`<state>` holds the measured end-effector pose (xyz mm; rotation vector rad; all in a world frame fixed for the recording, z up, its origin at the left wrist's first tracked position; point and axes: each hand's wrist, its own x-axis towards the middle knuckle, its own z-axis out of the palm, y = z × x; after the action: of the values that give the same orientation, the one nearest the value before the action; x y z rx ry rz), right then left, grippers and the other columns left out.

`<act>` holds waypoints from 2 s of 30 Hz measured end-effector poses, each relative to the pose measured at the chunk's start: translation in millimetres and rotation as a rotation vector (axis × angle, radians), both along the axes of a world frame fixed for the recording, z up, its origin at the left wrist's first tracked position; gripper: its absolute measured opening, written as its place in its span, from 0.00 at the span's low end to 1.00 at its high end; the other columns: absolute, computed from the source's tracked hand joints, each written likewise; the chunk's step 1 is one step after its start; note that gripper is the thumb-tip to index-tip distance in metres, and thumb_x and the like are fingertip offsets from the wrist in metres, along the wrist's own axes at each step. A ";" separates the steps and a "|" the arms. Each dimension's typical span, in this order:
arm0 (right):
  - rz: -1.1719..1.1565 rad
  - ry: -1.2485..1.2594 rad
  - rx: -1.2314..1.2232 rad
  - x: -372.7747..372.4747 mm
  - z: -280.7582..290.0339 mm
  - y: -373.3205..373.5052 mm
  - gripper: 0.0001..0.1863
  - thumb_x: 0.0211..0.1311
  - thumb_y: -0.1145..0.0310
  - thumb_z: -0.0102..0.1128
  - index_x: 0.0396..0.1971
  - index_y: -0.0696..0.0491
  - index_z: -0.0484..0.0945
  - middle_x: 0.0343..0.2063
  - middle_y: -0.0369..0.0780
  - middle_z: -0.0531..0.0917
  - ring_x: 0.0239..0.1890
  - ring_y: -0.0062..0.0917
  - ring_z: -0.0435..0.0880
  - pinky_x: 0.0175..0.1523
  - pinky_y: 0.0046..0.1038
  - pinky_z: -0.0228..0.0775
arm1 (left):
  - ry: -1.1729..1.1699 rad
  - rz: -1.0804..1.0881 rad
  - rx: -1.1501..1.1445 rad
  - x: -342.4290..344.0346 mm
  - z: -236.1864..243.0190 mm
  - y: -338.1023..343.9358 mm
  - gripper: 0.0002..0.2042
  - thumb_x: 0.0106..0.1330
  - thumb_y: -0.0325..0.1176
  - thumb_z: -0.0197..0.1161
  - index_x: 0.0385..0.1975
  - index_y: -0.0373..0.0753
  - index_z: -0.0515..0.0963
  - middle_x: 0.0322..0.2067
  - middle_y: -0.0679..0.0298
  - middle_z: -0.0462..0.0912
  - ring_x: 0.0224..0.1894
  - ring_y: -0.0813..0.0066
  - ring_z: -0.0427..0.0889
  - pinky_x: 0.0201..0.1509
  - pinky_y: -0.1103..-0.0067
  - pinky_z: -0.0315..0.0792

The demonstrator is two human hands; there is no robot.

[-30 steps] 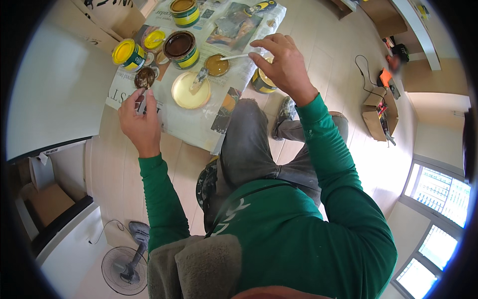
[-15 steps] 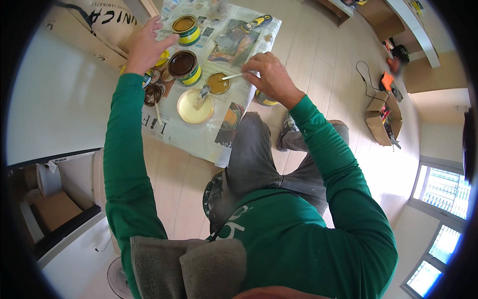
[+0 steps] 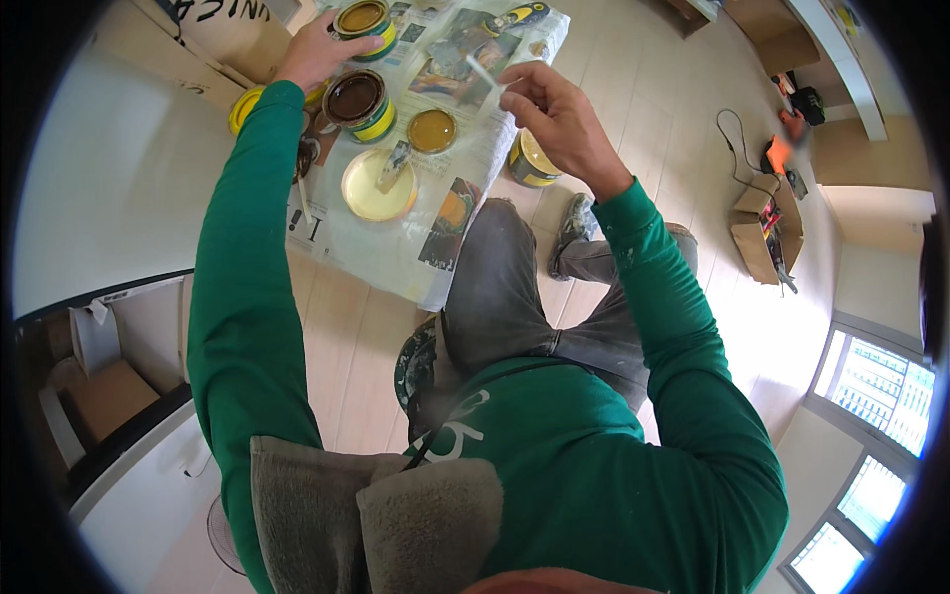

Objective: The person sits on the floor and mixes paint in a small container using a stick. They scoop paint from a larger can and stir it into the smaller container repeatedly.

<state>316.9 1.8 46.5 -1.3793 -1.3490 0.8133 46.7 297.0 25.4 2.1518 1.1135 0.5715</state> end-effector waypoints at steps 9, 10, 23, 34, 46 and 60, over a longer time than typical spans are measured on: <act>0.156 0.442 -0.076 6.4 40.0 -53.3 0.18 0.83 0.74 0.53 0.64 0.60 0.85 0.48 0.38 0.87 0.44 0.21 0.84 0.52 0.25 0.80 | -0.053 0.031 0.108 -15.9 48.6 -16.1 0.38 0.65 0.50 0.83 0.68 0.32 0.80 0.56 0.59 0.91 0.54 0.74 0.89 0.61 0.74 0.81; 0.219 0.543 -0.067 7.4 46.1 -58.3 0.19 0.83 0.73 0.51 0.64 0.59 0.85 0.50 0.39 0.88 0.45 0.22 0.85 0.53 0.26 0.81 | -0.201 0.045 0.055 -18.1 75.4 -39.8 0.39 0.60 0.48 0.85 0.68 0.30 0.79 0.55 0.55 0.91 0.55 0.67 0.89 0.63 0.72 0.81; 0.175 0.410 0.207 -63.9 72.0 -54.2 0.16 0.86 0.65 0.60 0.55 0.63 0.88 0.41 0.40 0.90 0.39 0.20 0.85 0.47 0.26 0.82 | -0.282 0.317 0.212 -124.1 82.3 -237.6 0.37 0.58 0.42 0.87 0.67 0.34 0.81 0.51 0.63 0.91 0.49 0.75 0.86 0.55 0.76 0.77; 0.314 -0.144 0.175 -132.3 85.7 -32.5 0.16 0.84 0.64 0.63 0.56 0.61 0.88 0.35 0.40 0.90 0.35 0.19 0.85 0.42 0.27 0.79 | -0.152 0.359 0.222 -107.3 53.8 -332.5 0.39 0.53 0.37 0.88 0.68 0.38 0.80 0.55 0.60 0.88 0.55 0.62 0.81 0.59 0.68 0.76; 0.347 -0.105 0.048 -142.8 74.8 -31.8 0.16 0.85 0.63 0.62 0.55 0.60 0.89 0.35 0.40 0.90 0.37 0.19 0.86 0.43 0.27 0.81 | -0.124 0.327 0.290 -105.2 50.7 -335.1 0.39 0.52 0.36 0.87 0.68 0.38 0.80 0.58 0.59 0.88 0.58 0.53 0.80 0.66 0.62 0.74; 0.307 0.240 -0.042 -129.1 55.0 -26.0 0.18 0.86 0.60 0.60 0.56 0.59 0.89 0.37 0.38 0.91 0.35 0.17 0.84 0.44 0.24 0.80 | -0.114 0.371 0.225 -102.9 42.9 -334.3 0.41 0.52 0.39 0.88 0.68 0.36 0.79 0.57 0.56 0.88 0.58 0.53 0.80 0.65 0.62 0.76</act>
<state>187.8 -24.2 101.5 -1.0789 -1.3761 1.1782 -56.2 -37.3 68.3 2.0735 1.4537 1.0159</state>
